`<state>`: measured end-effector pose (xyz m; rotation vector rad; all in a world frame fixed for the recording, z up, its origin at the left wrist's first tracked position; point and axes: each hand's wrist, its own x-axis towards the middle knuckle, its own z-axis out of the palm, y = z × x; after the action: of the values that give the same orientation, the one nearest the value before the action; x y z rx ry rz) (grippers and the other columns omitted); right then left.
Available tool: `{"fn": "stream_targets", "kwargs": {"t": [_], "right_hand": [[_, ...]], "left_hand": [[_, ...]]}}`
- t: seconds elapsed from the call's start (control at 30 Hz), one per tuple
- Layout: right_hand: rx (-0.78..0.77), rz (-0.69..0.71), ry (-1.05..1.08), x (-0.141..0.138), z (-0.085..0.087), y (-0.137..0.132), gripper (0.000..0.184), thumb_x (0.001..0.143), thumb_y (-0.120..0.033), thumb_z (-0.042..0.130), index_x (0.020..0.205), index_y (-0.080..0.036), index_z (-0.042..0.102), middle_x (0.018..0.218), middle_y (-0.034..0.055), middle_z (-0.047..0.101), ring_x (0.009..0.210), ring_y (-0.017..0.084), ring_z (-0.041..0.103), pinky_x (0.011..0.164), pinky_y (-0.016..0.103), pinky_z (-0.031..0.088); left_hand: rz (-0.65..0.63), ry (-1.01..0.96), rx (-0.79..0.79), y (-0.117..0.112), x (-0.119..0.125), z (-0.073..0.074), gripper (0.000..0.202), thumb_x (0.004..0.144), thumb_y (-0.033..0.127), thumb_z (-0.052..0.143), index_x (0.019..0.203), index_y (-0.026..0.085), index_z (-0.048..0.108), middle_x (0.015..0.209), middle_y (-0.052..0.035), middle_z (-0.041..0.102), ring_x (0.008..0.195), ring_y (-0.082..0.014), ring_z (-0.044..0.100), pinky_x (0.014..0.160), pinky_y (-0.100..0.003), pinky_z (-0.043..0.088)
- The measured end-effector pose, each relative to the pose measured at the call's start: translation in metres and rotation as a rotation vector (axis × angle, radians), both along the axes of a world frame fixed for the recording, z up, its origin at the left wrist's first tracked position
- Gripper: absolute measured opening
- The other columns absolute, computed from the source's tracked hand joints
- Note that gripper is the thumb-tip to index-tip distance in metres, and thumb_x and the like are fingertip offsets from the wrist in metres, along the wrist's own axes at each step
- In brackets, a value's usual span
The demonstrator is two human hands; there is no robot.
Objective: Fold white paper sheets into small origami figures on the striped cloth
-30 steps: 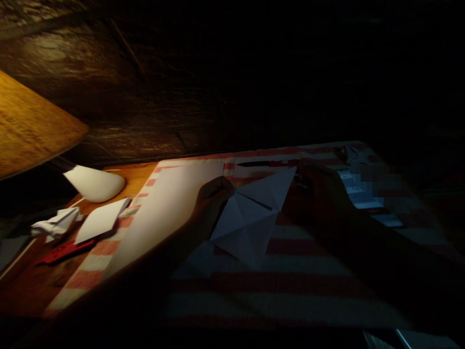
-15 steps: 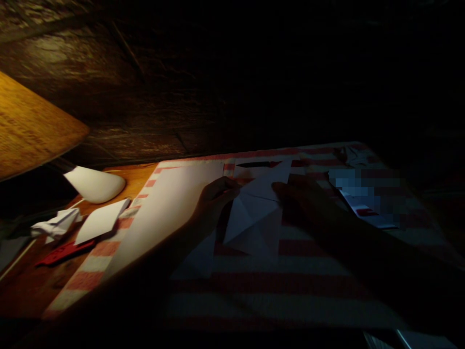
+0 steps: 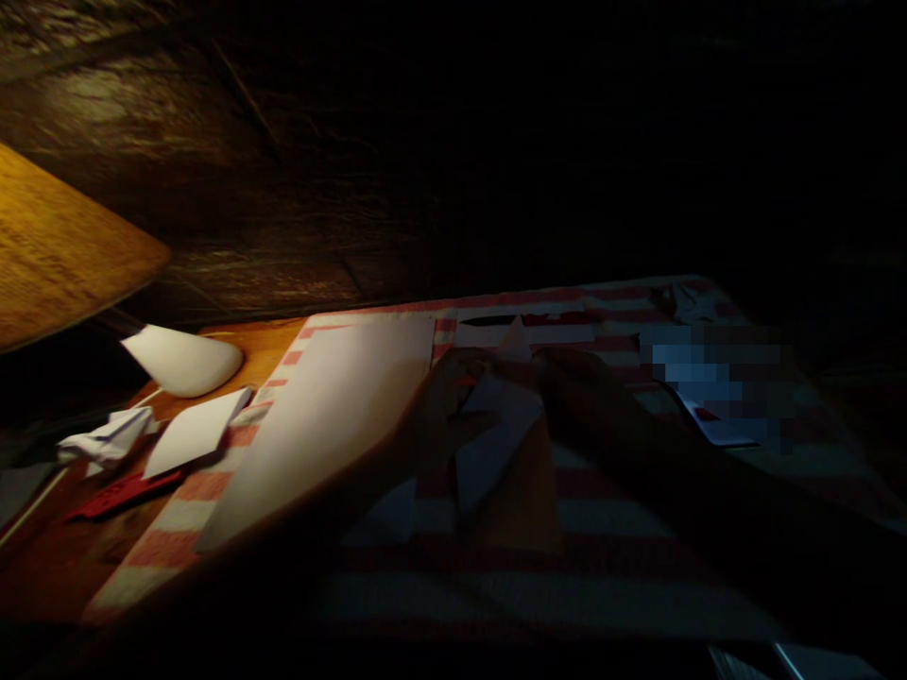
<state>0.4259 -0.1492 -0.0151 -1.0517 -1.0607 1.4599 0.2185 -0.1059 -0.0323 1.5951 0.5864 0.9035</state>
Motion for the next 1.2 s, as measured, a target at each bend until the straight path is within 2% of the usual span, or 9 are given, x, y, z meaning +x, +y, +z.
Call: {"fn": "stream_targets", "kwargs": {"t": [0.2,0.3,0.4,0.47,0.6,0.8,0.93,1.03,1.2], "right_hand": [[-0.051,0.034,0.164,-0.001,0.003,-0.001,0.024,0.087,-0.044,0.072,0.087,-0.021,0.068,0.089,0.0057,0.071,0.081,0.021,0.065,0.073,0.036,0.053],[0.01,0.074,0.132,0.0,-0.002,0.003,0.025,0.084,-0.038,0.077,0.101,-0.021,0.071,0.101,0.0072,0.074,0.09,0.022,0.069,0.084,0.04,0.054],[0.076,0.1,-0.001,0.002,-0.008,0.006,0.034,0.08,-0.031,0.081,0.109,-0.019,0.071,0.111,0.0091,0.074,0.097,0.023,0.07,0.089,0.041,0.054],[0.06,0.101,-0.051,0.002,-0.009,0.006,0.036,0.081,-0.027,0.079,0.114,-0.019,0.068,0.111,0.0092,0.074,0.094,0.023,0.07,0.084,0.04,0.055],[0.081,0.117,-0.102,0.002,-0.01,0.005,0.031,0.084,-0.022,0.072,0.115,-0.018,0.067,0.104,0.0074,0.075,0.087,0.02,0.07,0.075,0.035,0.055],[0.159,0.031,-0.252,0.002,-0.01,0.004,0.024,0.088,-0.031,0.069,0.107,-0.017,0.068,0.097,0.0078,0.074,0.082,0.02,0.069,0.066,0.033,0.053],[0.296,-0.109,-0.482,0.002,-0.01,0.002,0.028,0.084,-0.03,0.074,0.106,-0.019,0.061,0.089,0.0035,0.069,0.075,0.018,0.064,0.061,0.03,0.049],[0.423,-0.211,-0.629,0.0,-0.007,-0.003,0.029,0.081,-0.029,0.077,0.095,-0.022,0.053,0.076,-0.0026,0.06,0.063,0.014,0.056,0.051,0.026,0.04],[0.724,-0.237,-0.777,-0.004,-0.002,-0.008,0.021,0.086,-0.022,0.07,0.085,-0.022,0.049,0.076,-0.0029,0.056,0.063,0.012,0.05,0.055,0.025,0.038]], "left_hand": [[0.177,0.11,0.201,0.003,0.0,0.008,0.041,0.086,0.024,0.072,0.126,0.02,0.062,0.128,-0.0102,0.066,0.115,-0.0227,0.064,0.093,-0.032,0.056],[0.257,0.157,0.217,0.004,-0.001,0.009,0.033,0.093,0.035,0.065,0.121,0.019,0.065,0.12,-0.0098,0.07,0.105,-0.0203,0.067,0.085,-0.029,0.056],[0.373,0.171,0.185,0.005,-0.002,0.008,0.032,0.097,0.046,0.055,0.096,0.017,0.067,0.086,-0.0047,0.071,0.076,-0.0152,0.063,0.067,-0.025,0.052],[0.409,0.157,0.164,0.005,-0.002,0.007,0.033,0.096,0.047,0.056,0.087,0.017,0.065,0.074,-0.0014,0.065,0.066,-0.0135,0.058,0.06,-0.024,0.048],[0.35,0.139,0.055,0.003,-0.002,0.009,0.025,0.086,0.04,0.068,0.089,0.016,0.066,0.077,-0.0019,0.067,0.068,-0.0148,0.061,0.06,-0.024,0.049],[0.342,0.124,-0.128,0.0,0.001,0.013,0.027,0.079,0.04,0.075,0.081,0.014,0.07,0.071,-0.0025,0.069,0.061,-0.0137,0.063,0.053,-0.022,0.048],[0.352,0.09,-0.206,-0.003,0.004,0.015,0.028,0.076,0.04,0.079,0.081,0.014,0.07,0.071,-0.0025,0.07,0.06,-0.0134,0.063,0.052,-0.021,0.048],[0.358,0.05,-0.284,-0.007,0.007,0.016,0.028,0.075,0.04,0.08,0.08,0.014,0.07,0.069,-0.0011,0.069,0.057,-0.0118,0.061,0.05,-0.02,0.046],[0.381,0.022,-0.289,-0.009,0.01,0.017,0.027,0.073,0.039,0.08,0.075,0.015,0.067,0.062,0.0018,0.064,0.055,-0.0108,0.057,0.049,-0.02,0.042]]}}
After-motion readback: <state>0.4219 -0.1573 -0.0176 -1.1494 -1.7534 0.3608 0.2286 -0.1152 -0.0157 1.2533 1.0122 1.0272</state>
